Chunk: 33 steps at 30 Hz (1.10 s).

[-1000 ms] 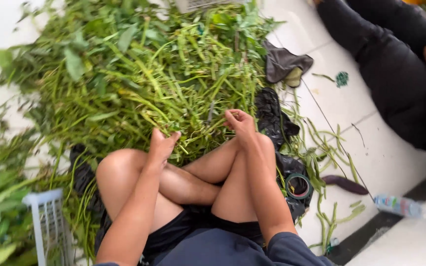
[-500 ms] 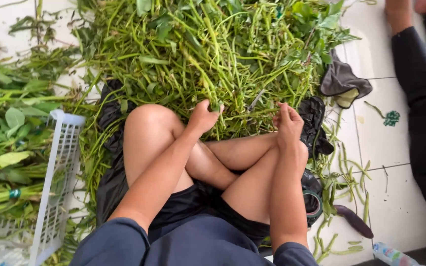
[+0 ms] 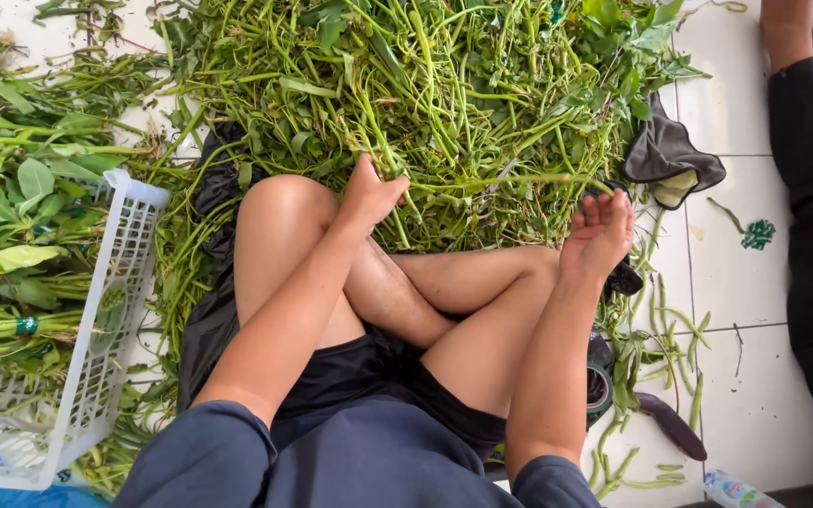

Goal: Sorting through a pile of water spinach, aligning the stems, and bundling them together using green tape.

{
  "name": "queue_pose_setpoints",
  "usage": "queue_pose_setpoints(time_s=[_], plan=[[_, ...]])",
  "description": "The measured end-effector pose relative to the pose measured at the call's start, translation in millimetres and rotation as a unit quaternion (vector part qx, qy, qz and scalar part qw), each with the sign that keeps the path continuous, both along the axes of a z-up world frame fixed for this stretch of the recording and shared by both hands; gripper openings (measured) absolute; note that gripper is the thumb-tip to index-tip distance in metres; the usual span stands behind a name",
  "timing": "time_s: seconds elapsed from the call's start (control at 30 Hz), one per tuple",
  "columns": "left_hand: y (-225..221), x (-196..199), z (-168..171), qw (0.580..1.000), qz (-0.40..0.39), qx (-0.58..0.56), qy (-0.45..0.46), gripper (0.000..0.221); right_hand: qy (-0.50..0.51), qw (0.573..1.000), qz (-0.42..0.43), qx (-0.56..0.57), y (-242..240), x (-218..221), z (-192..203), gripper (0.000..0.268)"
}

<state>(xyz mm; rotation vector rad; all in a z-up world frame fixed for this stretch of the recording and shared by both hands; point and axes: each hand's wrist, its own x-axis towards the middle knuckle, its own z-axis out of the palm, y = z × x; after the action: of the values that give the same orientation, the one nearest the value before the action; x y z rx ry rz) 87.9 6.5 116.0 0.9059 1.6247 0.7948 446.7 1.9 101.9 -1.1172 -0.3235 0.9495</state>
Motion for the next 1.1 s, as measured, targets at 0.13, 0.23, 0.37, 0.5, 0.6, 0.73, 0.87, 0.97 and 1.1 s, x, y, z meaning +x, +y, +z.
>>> queue_pose_setpoints(time_s=[0.13, 0.23, 0.37, 0.5, 0.6, 0.73, 0.87, 0.97, 1.1], plan=[[-0.9, -2.3, -16.6, 0.977, 0.086, -0.034, -0.19, 0.056, 0.037, 0.998, -0.013, 0.054, 10.2, -10.1, 22.5, 0.015], [-6.3, -3.0, -28.9, 0.949, 0.118, -0.073, -0.284, 0.039, 0.074, 0.991, -0.033, 0.102, 16.6, -18.9, 31.2, 0.019], [-12.1, -8.6, -43.2, 0.942, 0.114, -0.094, -0.301, 0.033, 0.143, 0.976, -0.061, 0.15, 27.5, -11.6, 8.4, 0.02], [-16.4, -5.7, -28.2, 0.94, 0.105, -0.097, -0.309, 0.028, 0.042, 0.996, -0.02, 0.073, 3.2, -91.3, 35.2, 0.013], [-17.7, -0.3, -44.6, 0.96, 0.032, -0.084, -0.266, 0.031, -0.01, 0.984, 0.178, 0.022, -11.4, -125.6, 6.2, 0.025], [-16.0, 12.2, -64.6, 0.977, -0.046, -0.026, -0.205, 0.032, -0.201, 0.916, 0.346, -0.034, -16.5, -165.7, -20.6, 0.027], [-13.6, 6.5, -77.2, 0.982, -0.054, 0.019, -0.179, 0.039, -0.189, 0.903, 0.383, -0.043, -16.4, -177.0, -28.4, 0.026], [-18.8, 13.7, -75.7, 0.982, -0.082, 0.03, -0.165, 0.034, -0.218, 0.882, 0.414, -0.06, -19.7, -165.5, -13.7, 0.026], [-18.3, 14.5, -86.8, 0.985, -0.098, 0.05, -0.132, 0.03, -0.204, 0.881, 0.421, -0.067, -13.6, -158.0, -18.5, 0.024]])
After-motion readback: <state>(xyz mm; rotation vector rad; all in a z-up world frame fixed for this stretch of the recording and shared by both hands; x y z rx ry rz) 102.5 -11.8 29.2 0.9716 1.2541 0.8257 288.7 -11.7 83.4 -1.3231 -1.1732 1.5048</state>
